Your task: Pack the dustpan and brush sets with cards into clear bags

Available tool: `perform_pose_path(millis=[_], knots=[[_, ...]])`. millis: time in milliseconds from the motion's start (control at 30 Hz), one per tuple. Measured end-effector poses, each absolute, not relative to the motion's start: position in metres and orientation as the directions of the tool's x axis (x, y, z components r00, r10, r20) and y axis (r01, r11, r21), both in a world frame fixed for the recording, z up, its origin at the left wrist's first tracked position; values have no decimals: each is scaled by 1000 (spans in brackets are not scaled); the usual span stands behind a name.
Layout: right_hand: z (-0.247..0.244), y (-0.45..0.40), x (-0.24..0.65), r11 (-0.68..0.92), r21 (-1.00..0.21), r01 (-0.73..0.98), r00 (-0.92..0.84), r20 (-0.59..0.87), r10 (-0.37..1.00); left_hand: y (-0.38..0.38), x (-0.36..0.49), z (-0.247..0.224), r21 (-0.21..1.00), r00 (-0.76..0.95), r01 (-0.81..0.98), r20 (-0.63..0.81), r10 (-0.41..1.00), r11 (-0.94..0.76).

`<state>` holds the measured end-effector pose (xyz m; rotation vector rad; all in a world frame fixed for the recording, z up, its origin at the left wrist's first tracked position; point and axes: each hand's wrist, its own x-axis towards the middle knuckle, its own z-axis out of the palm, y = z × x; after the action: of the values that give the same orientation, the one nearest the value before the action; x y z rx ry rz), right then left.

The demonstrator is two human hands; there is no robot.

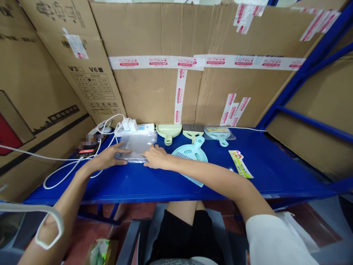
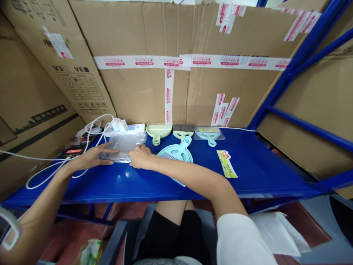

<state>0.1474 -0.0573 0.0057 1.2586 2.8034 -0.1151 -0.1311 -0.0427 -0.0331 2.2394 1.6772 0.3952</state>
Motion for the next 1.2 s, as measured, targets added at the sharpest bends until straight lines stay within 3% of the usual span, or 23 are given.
perform_pose_path(millis=[267,433,533,700,833,933,1033,1200], knots=[[20,-50,148,664,-53,746,-666,-71,743,-45,-143,-47,371,250,891,78,965,-261],[28,-13,133,687,-26,726,-677,151,721,-52,-139,-44,380,275,883,58,960,-276],[13,9,118,757,-60,651,-752,84,654,-52,-139,-40,378,271,890,11,963,-255],[-10,19,106,723,-154,673,-738,-79,670,-48,-139,-38,336,230,917,-5,973,-215],[-21,13,108,692,-189,697,-716,-124,687,-34,-125,-41,172,189,960,180,965,-220],[-33,11,108,676,-202,709,-701,-97,707,-16,-113,-55,83,302,937,298,905,-340],[-44,12,109,666,-220,713,-692,-63,719,1,-112,-80,63,344,929,213,914,-365],[-55,16,111,658,-264,705,-689,-33,724,14,-126,-111,114,261,957,76,963,-268]])
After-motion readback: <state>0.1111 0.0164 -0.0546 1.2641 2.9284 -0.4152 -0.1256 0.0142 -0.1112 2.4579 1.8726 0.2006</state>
